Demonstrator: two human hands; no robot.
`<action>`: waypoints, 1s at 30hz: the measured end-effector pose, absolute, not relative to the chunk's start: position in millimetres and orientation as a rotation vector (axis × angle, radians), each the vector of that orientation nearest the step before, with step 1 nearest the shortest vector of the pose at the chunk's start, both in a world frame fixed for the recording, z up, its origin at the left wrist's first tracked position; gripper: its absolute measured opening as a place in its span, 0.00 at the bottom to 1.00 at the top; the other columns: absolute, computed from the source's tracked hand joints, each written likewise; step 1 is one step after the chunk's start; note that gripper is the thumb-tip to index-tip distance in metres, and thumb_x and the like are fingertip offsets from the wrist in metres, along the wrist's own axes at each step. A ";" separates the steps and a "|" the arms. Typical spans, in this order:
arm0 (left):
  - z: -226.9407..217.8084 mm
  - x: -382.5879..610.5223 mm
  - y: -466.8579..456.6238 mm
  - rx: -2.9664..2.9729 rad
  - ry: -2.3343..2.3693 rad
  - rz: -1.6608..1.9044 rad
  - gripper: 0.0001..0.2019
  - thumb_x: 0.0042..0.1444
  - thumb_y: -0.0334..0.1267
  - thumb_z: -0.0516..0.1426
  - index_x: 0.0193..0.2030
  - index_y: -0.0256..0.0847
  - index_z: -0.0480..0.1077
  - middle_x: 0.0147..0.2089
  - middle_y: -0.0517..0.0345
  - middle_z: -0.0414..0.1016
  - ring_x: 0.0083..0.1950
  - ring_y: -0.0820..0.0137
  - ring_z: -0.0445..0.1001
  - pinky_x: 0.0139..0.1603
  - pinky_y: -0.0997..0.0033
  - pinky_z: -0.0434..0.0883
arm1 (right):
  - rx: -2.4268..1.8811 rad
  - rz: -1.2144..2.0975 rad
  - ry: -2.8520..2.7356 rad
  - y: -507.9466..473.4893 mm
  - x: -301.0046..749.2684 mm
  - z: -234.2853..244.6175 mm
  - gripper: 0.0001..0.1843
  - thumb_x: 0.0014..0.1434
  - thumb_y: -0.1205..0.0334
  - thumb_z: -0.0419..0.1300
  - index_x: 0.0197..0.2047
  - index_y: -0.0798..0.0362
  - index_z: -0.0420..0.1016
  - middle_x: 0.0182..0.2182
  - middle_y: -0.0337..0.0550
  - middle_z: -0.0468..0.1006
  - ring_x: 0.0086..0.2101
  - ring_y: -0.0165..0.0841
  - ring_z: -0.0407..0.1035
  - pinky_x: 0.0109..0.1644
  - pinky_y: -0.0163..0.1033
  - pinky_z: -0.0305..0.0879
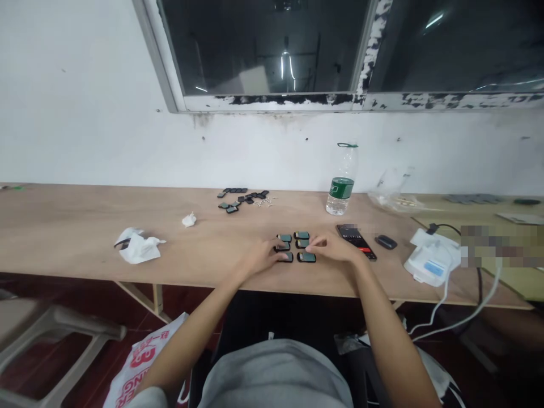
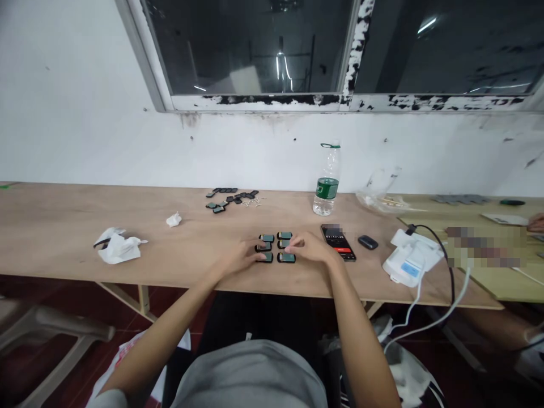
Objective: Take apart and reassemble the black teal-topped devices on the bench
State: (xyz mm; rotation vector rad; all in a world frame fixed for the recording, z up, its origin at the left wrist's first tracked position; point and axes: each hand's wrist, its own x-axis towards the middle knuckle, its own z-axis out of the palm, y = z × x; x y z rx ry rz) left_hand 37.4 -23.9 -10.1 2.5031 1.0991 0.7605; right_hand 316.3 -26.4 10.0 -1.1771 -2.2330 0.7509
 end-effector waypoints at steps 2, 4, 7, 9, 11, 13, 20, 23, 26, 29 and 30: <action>-9.4 35.7 -23.5 2.504 1.111 0.732 0.19 0.63 0.53 0.57 0.53 0.46 0.76 0.55 0.54 0.79 0.56 0.58 0.76 0.59 0.59 0.71 | -1.215 0.703 -2.180 -27.8 317.6 12.5 0.19 0.62 0.47 0.59 0.31 0.51 0.84 0.39 0.46 0.82 0.37 0.38 0.73 0.40 0.39 0.66; -10.5 35.4 -23.0 2.520 1.086 0.699 0.19 0.64 0.53 0.56 0.55 0.45 0.75 0.58 0.53 0.78 0.60 0.57 0.74 0.61 0.59 0.70 | -1.240 0.669 -2.149 -28.0 318.6 13.9 0.19 0.62 0.48 0.59 0.32 0.53 0.84 0.39 0.47 0.82 0.36 0.38 0.73 0.40 0.40 0.66; -12.0 36.7 -22.9 2.543 1.037 0.677 0.20 0.65 0.52 0.55 0.56 0.44 0.75 0.60 0.52 0.76 0.63 0.57 0.71 0.64 0.58 0.67 | -1.256 0.620 -2.122 -27.2 319.8 14.4 0.18 0.62 0.50 0.58 0.31 0.53 0.83 0.36 0.47 0.83 0.35 0.39 0.73 0.41 0.40 0.67; -10.3 36.9 -23.0 2.541 1.031 0.686 0.20 0.65 0.52 0.55 0.57 0.45 0.75 0.59 0.53 0.77 0.61 0.58 0.73 0.63 0.59 0.68 | -1.266 0.581 -2.091 -25.9 320.9 13.2 0.18 0.62 0.51 0.58 0.32 0.53 0.83 0.35 0.47 0.83 0.35 0.40 0.73 0.41 0.41 0.66; -6.0 35.2 -22.3 2.542 1.035 0.714 0.19 0.65 0.51 0.55 0.57 0.46 0.74 0.58 0.53 0.77 0.59 0.58 0.74 0.61 0.61 0.69 | -1.300 0.553 -2.056 -23.8 322.6 9.8 0.18 0.62 0.52 0.57 0.33 0.54 0.83 0.34 0.46 0.83 0.35 0.40 0.73 0.41 0.41 0.66; -0.5 31.3 -19.8 2.547 1.035 0.747 0.17 0.66 0.49 0.54 0.55 0.44 0.75 0.57 0.53 0.78 0.57 0.59 0.75 0.59 0.63 0.70 | -1.359 0.532 -2.031 -21.1 324.9 4.6 0.17 0.62 0.53 0.56 0.31 0.54 0.81 0.32 0.45 0.82 0.33 0.39 0.73 0.40 0.40 0.65; 0.5 8.0 0.5 2.530 1.411 0.629 0.15 0.67 0.41 0.52 0.40 0.39 0.80 0.43 0.46 0.83 0.43 0.59 0.79 0.43 0.66 0.69 | -1.535 0.522 -2.080 -15.2 329.0 -5.2 0.12 0.62 0.64 0.50 0.29 0.53 0.71 0.30 0.43 0.77 0.32 0.35 0.68 0.39 0.38 0.62; -5.5 2.3 6.6 2.535 1.492 0.539 0.16 0.67 0.41 0.51 0.38 0.40 0.80 0.40 0.46 0.83 0.40 0.60 0.78 0.40 0.67 0.67 | -1.537 0.514 -2.163 -15.5 328.4 -3.1 0.16 0.64 0.65 0.46 0.25 0.51 0.63 0.26 0.41 0.72 0.29 0.34 0.64 0.36 0.38 0.59; -6.8 2.3 6.8 2.539 1.485 0.571 0.19 0.68 0.43 0.49 0.36 0.40 0.79 0.35 0.48 0.81 0.36 0.62 0.76 0.37 0.68 0.63 | -1.530 0.486 -2.202 -14.9 327.4 -4.2 0.17 0.66 0.62 0.47 0.24 0.50 0.60 0.25 0.40 0.71 0.28 0.34 0.63 0.35 0.38 0.58; -5.0 5.2 3.7 2.510 1.480 0.618 0.24 0.70 0.46 0.46 0.30 0.39 0.75 0.29 0.50 0.77 0.30 0.64 0.72 0.33 0.67 0.59 | -1.509 0.504 -2.149 -13.7 326.0 -7.9 0.19 0.67 0.58 0.49 0.24 0.50 0.63 0.25 0.41 0.73 0.29 0.35 0.63 0.36 0.39 0.59; -4.7 6.0 2.9 2.495 1.482 0.618 0.25 0.70 0.47 0.46 0.28 0.40 0.74 0.27 0.51 0.76 0.28 0.65 0.70 0.32 0.67 0.57 | -1.499 0.514 -2.132 -13.5 325.4 -8.8 0.19 0.67 0.56 0.49 0.24 0.51 0.64 0.26 0.41 0.74 0.29 0.36 0.64 0.37 0.39 0.60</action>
